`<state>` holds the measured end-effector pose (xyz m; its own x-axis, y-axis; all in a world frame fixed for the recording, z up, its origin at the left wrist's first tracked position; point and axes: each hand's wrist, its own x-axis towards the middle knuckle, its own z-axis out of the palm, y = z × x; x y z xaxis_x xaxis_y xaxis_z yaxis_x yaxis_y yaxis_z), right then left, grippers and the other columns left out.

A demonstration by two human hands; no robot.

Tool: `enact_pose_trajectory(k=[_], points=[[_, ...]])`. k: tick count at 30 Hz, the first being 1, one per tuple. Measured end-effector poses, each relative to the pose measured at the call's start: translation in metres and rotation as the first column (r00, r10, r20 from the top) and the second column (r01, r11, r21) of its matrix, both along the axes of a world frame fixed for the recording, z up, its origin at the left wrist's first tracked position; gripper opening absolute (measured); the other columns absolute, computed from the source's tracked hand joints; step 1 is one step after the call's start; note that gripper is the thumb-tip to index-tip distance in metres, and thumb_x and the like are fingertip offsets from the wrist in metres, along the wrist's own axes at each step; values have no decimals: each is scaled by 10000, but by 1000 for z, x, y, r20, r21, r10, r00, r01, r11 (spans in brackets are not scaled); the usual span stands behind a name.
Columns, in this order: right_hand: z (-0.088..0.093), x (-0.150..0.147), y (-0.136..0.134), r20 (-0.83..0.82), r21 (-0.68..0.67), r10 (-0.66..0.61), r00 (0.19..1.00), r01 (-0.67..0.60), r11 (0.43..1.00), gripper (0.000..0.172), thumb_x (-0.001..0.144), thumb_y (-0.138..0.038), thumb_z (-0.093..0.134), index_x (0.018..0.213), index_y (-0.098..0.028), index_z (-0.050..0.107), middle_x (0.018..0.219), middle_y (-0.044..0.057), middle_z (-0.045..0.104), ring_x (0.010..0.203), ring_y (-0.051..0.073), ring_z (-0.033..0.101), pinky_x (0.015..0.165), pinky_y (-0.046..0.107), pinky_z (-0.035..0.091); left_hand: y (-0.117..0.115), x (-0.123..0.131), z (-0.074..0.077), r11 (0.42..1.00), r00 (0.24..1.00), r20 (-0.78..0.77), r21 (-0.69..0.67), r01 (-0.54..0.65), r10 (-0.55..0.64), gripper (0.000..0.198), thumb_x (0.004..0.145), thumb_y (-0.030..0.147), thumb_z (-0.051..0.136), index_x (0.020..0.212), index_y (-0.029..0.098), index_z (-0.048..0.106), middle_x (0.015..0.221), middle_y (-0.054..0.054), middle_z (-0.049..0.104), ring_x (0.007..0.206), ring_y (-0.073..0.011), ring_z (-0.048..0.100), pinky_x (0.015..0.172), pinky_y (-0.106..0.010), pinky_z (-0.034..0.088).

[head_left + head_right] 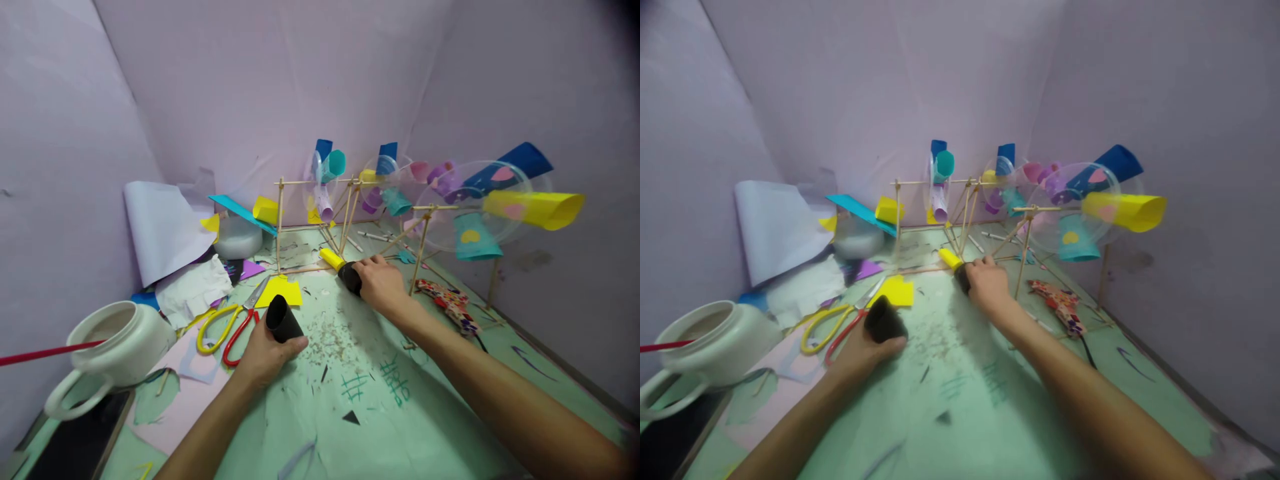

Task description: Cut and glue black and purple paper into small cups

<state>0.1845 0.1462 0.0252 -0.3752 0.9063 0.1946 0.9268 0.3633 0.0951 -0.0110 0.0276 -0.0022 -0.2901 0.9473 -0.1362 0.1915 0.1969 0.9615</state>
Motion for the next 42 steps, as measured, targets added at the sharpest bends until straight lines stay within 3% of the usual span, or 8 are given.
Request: enact_pose_trajectory(k=[5, 9, 14, 19, 23, 28, 34, 42], points=[[13, 3, -17, -293, -62, 73, 953, -95, 994, 288, 809, -177, 441, 990, -206, 662, 889, 58, 700, 816, 212, 613, 678, 285, 419, -1, -4, 7, 998, 998, -28, -4, 61, -61, 465, 475, 233, 749, 901, 163, 578, 854, -52, 657, 863, -258, 599, 767, -369, 484], [11, 1, -33, -502, -359, 155, 851, -368, 857, 257, 730, -155, 499, 868, -214, 708, 728, 5, 706, 677, 168, 625, 563, 225, 414, 1, -3, 4, 980, 980, 15, 13, 200, -200, 550, 488, 200, 743, 999, 159, 544, 999, -80, 650, 960, -267, 583, 841, -371, 457], [-2, -12, -44, -497, -327, 96, 862, -289, 900, 268, 695, -131, 510, 833, -214, 724, 760, 30, 717, 683, 168, 615, 584, 232, 411, 3, -2, -15, 936, 932, -166, 86, 340, -323, 547, 536, 225, 735, 1039, 169, 528, 1005, -59, 638, 937, -254, 575, 801, -364, 461], [-15, -19, -54, -725, -362, 9, 688, -393, 845, 299, 840, -273, 425, 988, -190, 671, 877, 54, 699, 719, 162, 617, 637, 252, 452, 5, -1, -23, 934, 895, -319, 67, 350, -312, 557, 571, 232, 710, 1101, 194, 543, 1006, -59, 656, 920, -274, 589, 783, -383, 459], [-21, -7, -50, -812, -483, -41, 582, -632, 606, 538, 766, -453, 569, 1230, -188, 506, 958, 64, 661, 704, 160, 617, 625, 268, 484, 6, 1, -19, 929, 884, -329, 45, 367, -333, 580, 596, 226, 690, 1152, 202, 528, 1092, -65, 634, 993, -287, 571, 832, -389, 440], [-31, 6, -37, -855, -475, 51, 517, -819, 322, 1069, 505, -281, 808, 1397, -259, 221, 1134, 60, 599, 983, 220, 590, 815, 321, 476, 7, 4, -14, 943, 881, -355, -1, 333, -312, 514, 593, 227, 680, 1093, 196, 564, 1063, -61, 647, 977, -295, 576, 854, -406, 437], [-49, -7, -39, -910, -174, 257, 326, -861, 477, 988, 483, -296, 818, 1341, -211, 335, 1338, 93, 441, 1213, 246, 426, 1023, 355, 315, 8, 7, -13, 942, 876, -370, 5, 334, -309, 502, 596, 256, 685, 1081, 194, 569, 1056, -60, 645, 982, -298, 574, 849, -418, 448], [-45, -10, -44, -827, -231, 234, 512, -688, 688, 611, 524, -456, 764, 1038, -194, 565, 977, 43, 640, 911, 241, 591, 774, 337, 455, 8, 6, -11, 958, 906, -324, -2, 286, -271, 561, 561, 199, 687, 1096, 148, 527, 1094, -75, 633, 1043, -291, 558, 885, -386, 441]])
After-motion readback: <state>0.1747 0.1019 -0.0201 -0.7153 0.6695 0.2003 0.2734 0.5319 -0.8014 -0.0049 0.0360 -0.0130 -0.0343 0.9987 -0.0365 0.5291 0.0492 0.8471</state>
